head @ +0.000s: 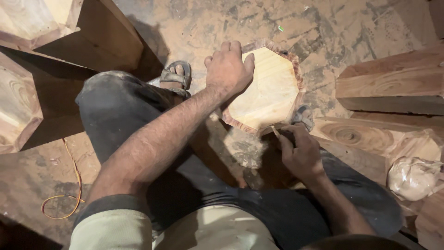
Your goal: The person smooths the edges of a hexagonal wooden piece using a sanding block. They rotate the piece to work on different sides and briefly inspect the surface before continuing.
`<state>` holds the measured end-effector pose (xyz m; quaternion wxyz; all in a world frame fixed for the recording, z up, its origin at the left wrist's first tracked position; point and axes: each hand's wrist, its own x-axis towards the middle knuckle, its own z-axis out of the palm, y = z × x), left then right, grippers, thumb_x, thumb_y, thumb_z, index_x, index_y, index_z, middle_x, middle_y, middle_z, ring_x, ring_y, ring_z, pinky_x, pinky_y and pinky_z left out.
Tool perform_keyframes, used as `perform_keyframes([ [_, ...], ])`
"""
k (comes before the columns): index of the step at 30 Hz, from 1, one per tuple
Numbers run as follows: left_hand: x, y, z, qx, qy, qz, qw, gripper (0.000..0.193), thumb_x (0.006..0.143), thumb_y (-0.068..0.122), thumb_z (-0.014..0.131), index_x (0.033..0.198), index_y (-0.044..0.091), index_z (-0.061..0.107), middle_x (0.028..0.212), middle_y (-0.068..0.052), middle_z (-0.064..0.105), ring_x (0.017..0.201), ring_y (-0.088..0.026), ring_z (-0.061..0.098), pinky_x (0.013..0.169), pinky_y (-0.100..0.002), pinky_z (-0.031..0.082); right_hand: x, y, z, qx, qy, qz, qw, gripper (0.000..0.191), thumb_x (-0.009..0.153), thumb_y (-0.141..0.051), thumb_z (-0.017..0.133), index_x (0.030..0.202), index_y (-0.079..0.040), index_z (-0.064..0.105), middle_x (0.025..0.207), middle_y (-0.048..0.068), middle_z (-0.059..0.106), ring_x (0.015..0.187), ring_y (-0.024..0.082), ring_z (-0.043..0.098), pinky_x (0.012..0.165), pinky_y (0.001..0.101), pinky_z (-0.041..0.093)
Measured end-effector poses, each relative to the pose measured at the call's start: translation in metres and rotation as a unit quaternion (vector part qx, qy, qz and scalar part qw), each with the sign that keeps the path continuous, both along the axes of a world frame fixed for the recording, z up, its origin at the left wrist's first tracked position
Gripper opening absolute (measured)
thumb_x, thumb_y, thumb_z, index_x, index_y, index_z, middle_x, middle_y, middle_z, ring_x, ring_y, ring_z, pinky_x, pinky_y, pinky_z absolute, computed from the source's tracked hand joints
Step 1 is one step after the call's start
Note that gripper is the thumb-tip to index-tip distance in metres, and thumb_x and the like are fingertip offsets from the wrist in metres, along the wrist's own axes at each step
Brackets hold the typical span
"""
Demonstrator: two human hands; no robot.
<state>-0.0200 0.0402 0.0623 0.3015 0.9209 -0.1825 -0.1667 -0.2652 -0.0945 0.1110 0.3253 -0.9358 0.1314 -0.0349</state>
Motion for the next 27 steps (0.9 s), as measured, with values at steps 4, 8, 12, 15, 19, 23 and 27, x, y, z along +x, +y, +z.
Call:
perform_keyframes([
  [4, 0.000, 0.000, -0.002, -0.006, -0.012, -0.004, 1.000, 0.047, 0.095, 0.043, 0.057, 0.121, 0.004, 0.056, 0.122, -0.019, 0.060, 0.111, -0.039, 0.061, 0.096, -0.061, 0.039, -0.001, 0.002, -0.006, -0.085, -0.091, 0.125, 0.984, 0.024, 0.085, 0.001, 0.071, 0.109, -0.002, 0.068, 0.100, 0.016, 0.069, 0.089, 0.032, 0.068, 0.079, 0.0401, 0.055],
  [8, -0.001, -0.002, -0.003, -0.006, -0.001, 0.004, 1.000, 0.047, 0.095, 0.044, 0.057, 0.122, 0.005, 0.057, 0.123, -0.018, 0.059, 0.112, -0.039, 0.061, 0.096, -0.060, 0.039, 0.001, 0.018, -0.003, -0.214, -0.093, 0.230, 0.945, 0.038, 0.077, -0.001, 0.072, 0.114, 0.002, 0.069, 0.111, 0.014, 0.068, 0.099, 0.030, 0.065, 0.085, 0.0421, 0.051],
  [12, -0.001, -0.005, -0.002, -0.007, 0.003, 0.008, 1.000, 0.048, 0.094, 0.045, 0.057, 0.123, 0.006, 0.056, 0.123, -0.017, 0.059, 0.112, -0.037, 0.061, 0.096, -0.060, 0.039, 0.003, 0.024, 0.006, -0.297, -0.046, 0.264, 0.917, 0.042, 0.071, -0.007, 0.073, 0.111, 0.002, 0.070, 0.114, 0.012, 0.067, 0.104, 0.030, 0.063, 0.087, 0.0436, 0.047],
  [15, -0.001, -0.007, -0.002, -0.003, -0.003, 0.013, 1.000, 0.048, 0.094, 0.045, 0.058, 0.122, 0.007, 0.058, 0.124, -0.017, 0.059, 0.113, -0.038, 0.060, 0.097, -0.059, 0.040, 0.007, 0.012, 0.007, -0.252, -0.056, 0.253, 0.932, 0.041, 0.068, 0.000, 0.071, 0.109, -0.001, 0.071, 0.112, 0.011, 0.068, 0.104, 0.030, 0.064, 0.093, 0.0460, 0.047],
  [19, -0.001, -0.008, -0.003, -0.014, 0.005, 0.011, 1.000, 0.048, 0.094, 0.045, 0.058, 0.122, 0.006, 0.057, 0.123, -0.017, 0.059, 0.114, -0.038, 0.059, 0.097, -0.060, 0.038, 0.008, -0.007, -0.003, -0.146, -0.069, 0.198, 0.967, 0.051, 0.066, 0.003, 0.068, 0.115, -0.004, 0.073, 0.119, 0.010, 0.071, 0.115, 0.032, 0.065, 0.099, 0.0453, 0.049],
  [23, -0.001, -0.008, -0.002, -0.007, 0.014, 0.011, 1.000, 0.048, 0.095, 0.046, 0.058, 0.122, 0.006, 0.058, 0.123, -0.017, 0.059, 0.115, -0.037, 0.059, 0.097, -0.060, 0.039, 0.010, -0.018, -0.014, -0.115, -0.043, 0.226, 0.966, 0.050, 0.062, -0.002, 0.073, 0.111, -0.006, 0.074, 0.117, 0.010, 0.073, 0.115, 0.032, 0.064, 0.096, 0.0468, 0.049],
  [27, 0.000, -0.007, 0.000, -0.008, -0.006, 0.009, 1.000, 0.048, 0.093, 0.045, 0.059, 0.121, 0.005, 0.058, 0.122, -0.018, 0.059, 0.113, -0.038, 0.060, 0.095, -0.060, 0.040, 0.016, -0.030, -0.012, -0.067, -0.027, 0.264, 0.962, 0.046, 0.066, -0.004, 0.077, 0.112, -0.009, 0.074, 0.117, 0.008, 0.074, 0.114, 0.030, 0.066, 0.097, 0.0441, 0.052],
])
